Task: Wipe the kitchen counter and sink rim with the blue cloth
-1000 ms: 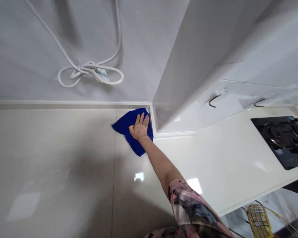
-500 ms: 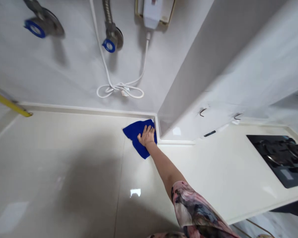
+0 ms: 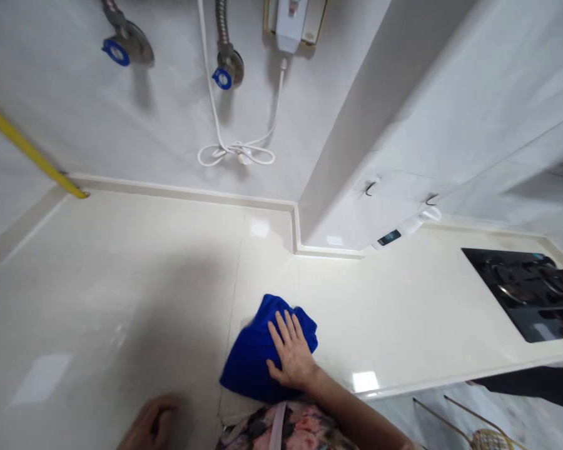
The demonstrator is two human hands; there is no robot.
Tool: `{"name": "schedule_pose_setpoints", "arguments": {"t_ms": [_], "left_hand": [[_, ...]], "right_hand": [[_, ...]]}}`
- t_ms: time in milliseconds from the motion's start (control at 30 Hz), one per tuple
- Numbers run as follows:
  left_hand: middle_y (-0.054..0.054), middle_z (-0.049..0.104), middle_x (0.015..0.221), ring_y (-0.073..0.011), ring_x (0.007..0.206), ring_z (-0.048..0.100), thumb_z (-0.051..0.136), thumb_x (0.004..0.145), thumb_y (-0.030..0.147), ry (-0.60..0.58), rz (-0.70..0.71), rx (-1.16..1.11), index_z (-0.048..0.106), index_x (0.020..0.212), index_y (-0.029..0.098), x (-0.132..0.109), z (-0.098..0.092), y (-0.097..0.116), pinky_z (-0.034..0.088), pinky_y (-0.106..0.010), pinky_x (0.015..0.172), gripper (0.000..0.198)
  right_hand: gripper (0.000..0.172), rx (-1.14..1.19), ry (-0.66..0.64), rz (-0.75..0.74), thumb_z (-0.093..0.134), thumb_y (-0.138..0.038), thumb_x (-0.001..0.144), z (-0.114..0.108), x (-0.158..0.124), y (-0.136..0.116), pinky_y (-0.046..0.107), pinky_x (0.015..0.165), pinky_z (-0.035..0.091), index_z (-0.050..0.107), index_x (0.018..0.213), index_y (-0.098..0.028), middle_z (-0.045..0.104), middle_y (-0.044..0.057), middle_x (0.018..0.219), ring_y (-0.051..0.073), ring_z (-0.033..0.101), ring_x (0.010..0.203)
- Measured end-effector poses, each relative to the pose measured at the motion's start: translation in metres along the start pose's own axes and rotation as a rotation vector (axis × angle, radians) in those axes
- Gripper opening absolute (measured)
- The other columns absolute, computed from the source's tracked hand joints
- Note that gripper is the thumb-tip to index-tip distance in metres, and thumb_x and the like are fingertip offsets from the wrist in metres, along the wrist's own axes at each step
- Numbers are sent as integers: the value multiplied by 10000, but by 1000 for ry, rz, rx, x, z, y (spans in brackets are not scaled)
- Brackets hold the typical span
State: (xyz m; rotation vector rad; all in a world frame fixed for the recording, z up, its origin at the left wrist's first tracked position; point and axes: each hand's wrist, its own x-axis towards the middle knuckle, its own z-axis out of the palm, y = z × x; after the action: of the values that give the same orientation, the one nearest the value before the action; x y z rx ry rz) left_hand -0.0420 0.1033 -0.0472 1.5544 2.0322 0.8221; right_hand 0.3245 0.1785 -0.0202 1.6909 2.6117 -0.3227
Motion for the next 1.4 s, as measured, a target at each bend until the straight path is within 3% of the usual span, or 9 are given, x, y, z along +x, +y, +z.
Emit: {"name": "schedule_pose_setpoints", "arguments": {"t_ms": [67,133,267,500,667,867,1033,1200,1400], "left_hand": [[20,799,809,-207,701,761,532,826,426,6,28,1,728,728,308,-1,-2,4,600,-274,637,249],[24,802,814,-191,701,761,531,841,403,18,50,16,734,737,303,-3,-3,6,585,-247,619,249],[39,800,823,-156,676,752,542,871,360,49,120,27,721,728,295,-5,-3,7,567,-208,601,238],[12,785,825,-141,760,756,516,937,305,-21,116,12,708,743,263,-8,-8,15,572,-184,717,276],[-14,767,810,-154,768,743,495,958,266,-60,73,-32,696,738,246,-9,-12,23,572,-216,720,299],[-31,747,772,-173,759,727,453,957,302,-112,-24,-15,660,703,246,-4,-15,27,574,-262,739,333],[-27,745,791,-177,783,728,457,939,261,-86,11,-35,651,711,253,3,-13,28,576,-276,764,299],[-4,760,826,-152,759,720,492,908,286,-10,52,23,674,742,250,3,-7,19,546,-246,721,249],[-2,768,886,-150,779,708,474,874,336,-4,10,86,681,815,244,6,-3,11,521,-240,711,234]], "right_hand": [[901,5,-4,-3,632,-492,896,-3,6,14,657,1304,206,323,1670,-149,172,171,1760,440,121,1627],[825,-22,33,96,575,-468,941,-9,37,29,646,1308,198,353,1654,-117,171,177,1761,435,98,1631],[769,-81,80,292,435,-437,1014,-22,129,48,638,1302,183,295,1657,-39,178,220,1753,443,83,1628],[794,-128,69,342,321,-480,1039,-42,283,77,682,1275,122,189,1681,-33,136,221,1761,480,91,1606],[787,-16,67,189,336,-473,1035,-36,332,40,697,1276,47,185,1688,-60,91,178,1778,473,25,1613],[754,120,-20,-272,491,-476,1012,-31,276,-51,610,1325,19,329,1661,-128,178,112,1775,417,16,1632],[692,224,-38,-492,517,-445,1019,-23,195,-88,579,1340,89,398,1630,-142,260,106,1753,390,93,1633],[655,276,-70,-490,488,-435,1048,-14,117,-78,567,1342,137,393,1633,-157,280,91,1747,350,104,1640],[694,289,-20,-209,553,-421,1004,-3,26,-14,600,1336,168,388,1641,-201,281,70,1749,339,104,1643]]}}
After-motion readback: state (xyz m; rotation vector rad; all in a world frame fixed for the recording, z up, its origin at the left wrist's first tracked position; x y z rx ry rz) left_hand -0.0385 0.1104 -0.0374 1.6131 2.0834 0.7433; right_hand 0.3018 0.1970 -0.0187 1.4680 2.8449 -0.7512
